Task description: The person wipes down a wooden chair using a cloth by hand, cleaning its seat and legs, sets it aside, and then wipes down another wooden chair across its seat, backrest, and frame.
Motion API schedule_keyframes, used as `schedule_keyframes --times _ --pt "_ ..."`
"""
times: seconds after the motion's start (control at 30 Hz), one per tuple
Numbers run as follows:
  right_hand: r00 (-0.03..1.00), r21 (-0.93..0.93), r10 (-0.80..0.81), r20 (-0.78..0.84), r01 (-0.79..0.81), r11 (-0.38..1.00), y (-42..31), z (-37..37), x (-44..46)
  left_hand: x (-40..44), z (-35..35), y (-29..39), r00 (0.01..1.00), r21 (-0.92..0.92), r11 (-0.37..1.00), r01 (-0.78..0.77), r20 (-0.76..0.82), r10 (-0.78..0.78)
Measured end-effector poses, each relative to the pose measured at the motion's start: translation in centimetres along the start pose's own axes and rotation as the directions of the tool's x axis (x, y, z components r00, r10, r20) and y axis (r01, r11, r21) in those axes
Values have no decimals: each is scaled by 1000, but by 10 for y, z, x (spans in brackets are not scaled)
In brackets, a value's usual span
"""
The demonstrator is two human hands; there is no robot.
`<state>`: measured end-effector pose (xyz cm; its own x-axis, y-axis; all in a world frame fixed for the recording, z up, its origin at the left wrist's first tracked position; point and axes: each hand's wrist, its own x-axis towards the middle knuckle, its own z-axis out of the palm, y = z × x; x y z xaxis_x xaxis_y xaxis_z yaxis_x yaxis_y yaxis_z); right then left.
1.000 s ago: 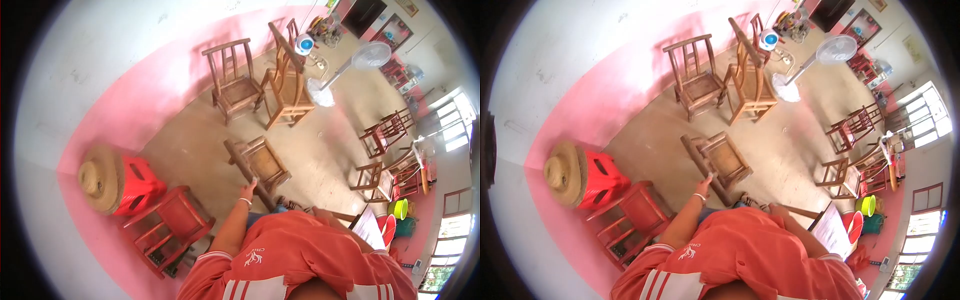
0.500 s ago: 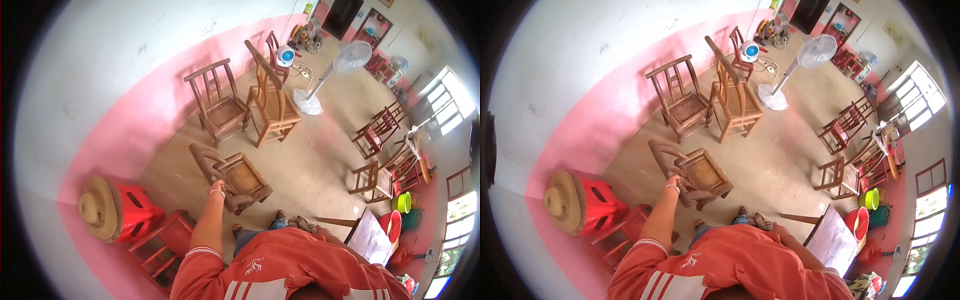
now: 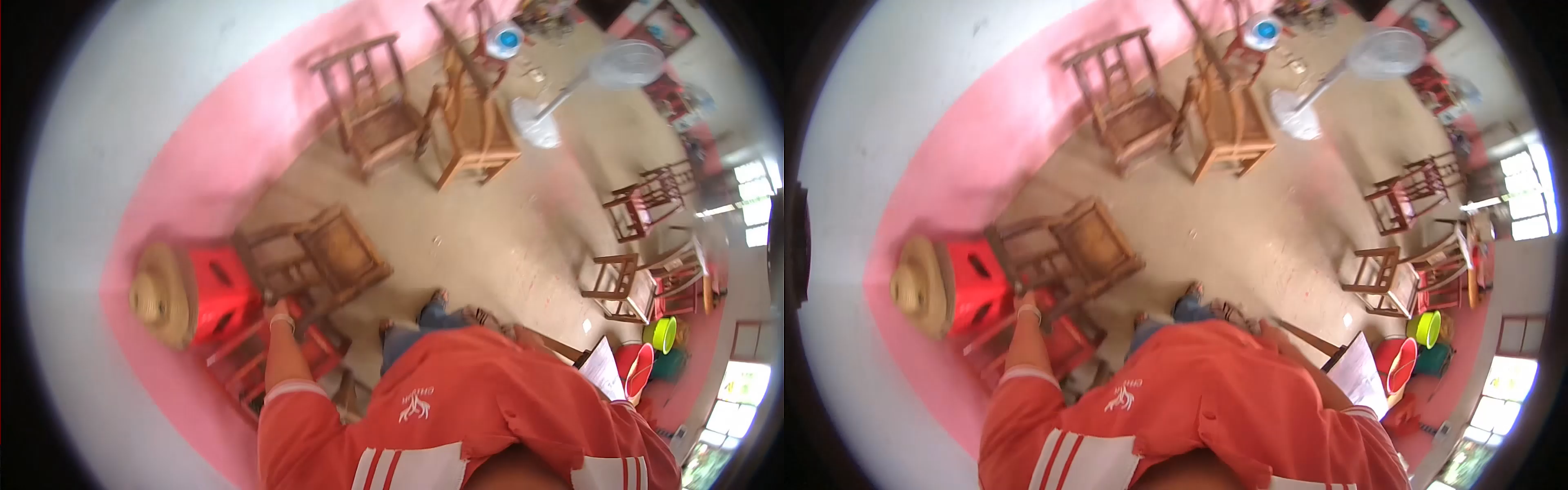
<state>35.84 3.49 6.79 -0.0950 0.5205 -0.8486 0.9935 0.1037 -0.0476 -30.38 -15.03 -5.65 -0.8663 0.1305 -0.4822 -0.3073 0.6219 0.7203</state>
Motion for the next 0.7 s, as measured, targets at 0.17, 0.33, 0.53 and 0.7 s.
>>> schedule_keyframes --times 0.17,0.33,0.53,0.7 --pt "998 -38 -27 58 30 999 -22 -85 28 -134 22 49 969 714 671 200 -243 -30" --pt "994 -15 -107 36 107 994 -23 -109 80 -229 84 -10 984 845 535 -9 -87 154" --pt "982 54 -155 105 150 987 -42 -145 122 -164 171 60 912 899 352 -261 348 -215" --pt "994 219 52 98 -73 973 -52 -169 142 19 308 270 854 822 262 -506 434 286"
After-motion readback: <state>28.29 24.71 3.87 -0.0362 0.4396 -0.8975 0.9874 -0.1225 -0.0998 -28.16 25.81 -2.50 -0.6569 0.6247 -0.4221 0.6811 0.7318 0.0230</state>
